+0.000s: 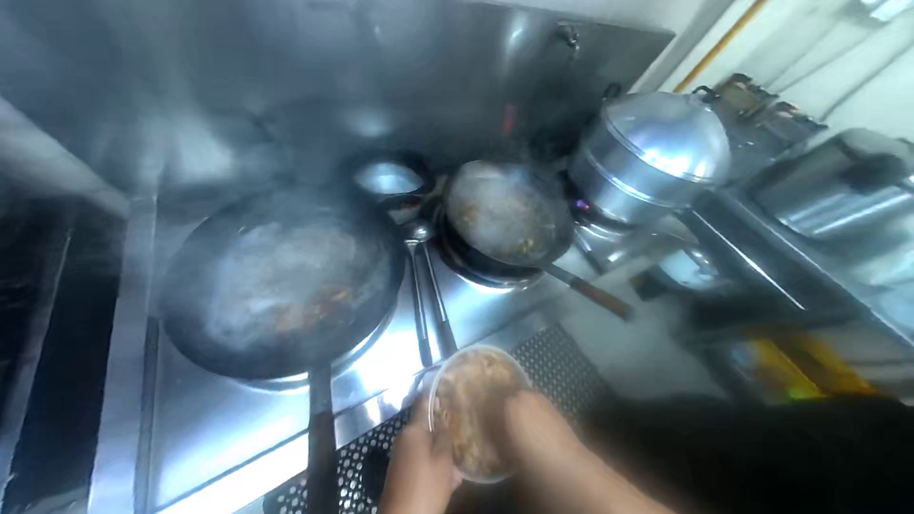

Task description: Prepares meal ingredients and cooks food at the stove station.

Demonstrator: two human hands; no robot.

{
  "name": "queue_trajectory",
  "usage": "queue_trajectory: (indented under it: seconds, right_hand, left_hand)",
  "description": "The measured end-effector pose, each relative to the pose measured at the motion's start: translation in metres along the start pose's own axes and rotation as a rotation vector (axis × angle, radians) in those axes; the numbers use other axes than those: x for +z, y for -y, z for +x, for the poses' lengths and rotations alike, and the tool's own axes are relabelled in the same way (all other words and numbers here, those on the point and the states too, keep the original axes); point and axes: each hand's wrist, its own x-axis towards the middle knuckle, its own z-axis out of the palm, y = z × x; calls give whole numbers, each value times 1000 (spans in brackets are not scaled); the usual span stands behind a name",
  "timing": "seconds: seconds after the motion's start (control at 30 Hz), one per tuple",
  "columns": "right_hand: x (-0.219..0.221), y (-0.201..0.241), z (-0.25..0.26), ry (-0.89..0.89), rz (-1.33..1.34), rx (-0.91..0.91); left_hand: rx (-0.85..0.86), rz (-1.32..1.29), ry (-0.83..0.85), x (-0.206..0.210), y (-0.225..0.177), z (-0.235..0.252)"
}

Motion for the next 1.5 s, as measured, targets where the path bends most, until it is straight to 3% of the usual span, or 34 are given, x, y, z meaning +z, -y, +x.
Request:
queue_trajectory:
  seconds: [0.1, 0.23, 0.4, 0.53, 0.67, 0.8, 1.0, 1.07, 1.2, 1.5]
  right_hand:
    - [-23, -30, 8, -127, 32, -51]
    - [-61, -59, 25, -127, 114, -65]
    - [-56, -85, 79, -80, 143, -202]
    - [-82, -120, 97, -234, 316, -309]
    - [-104, -147, 109, -278, 432, -295]
    - [-117, -144, 112, -303, 377, -232]
    - [-114, -114, 116, -15, 21, -98]
    - [-107, -114, 116, -49, 18, -116]
    - [-113, -131, 112, -278, 248, -198]
    - [-176, -146, 125, -291, 956, -45]
  left_hand:
    - [34, -13, -1, 12, -22, 15]
    - [46, -48, -50, 39, -49, 38]
    - [52, -84, -164, 77, -79, 66]
    - [63, -160, -269, 91, -99, 82]
    - [19, -176, -300, 93, -114, 90]
    - [21, -147, -260, 85, -123, 100]
    - [29, -76, -184, 78, -127, 110]
    - [29, -76, -173, 75, -125, 110]
    - [36, -89, -163, 66, -124, 110]
    - [68, -169, -208, 63, -133, 128]
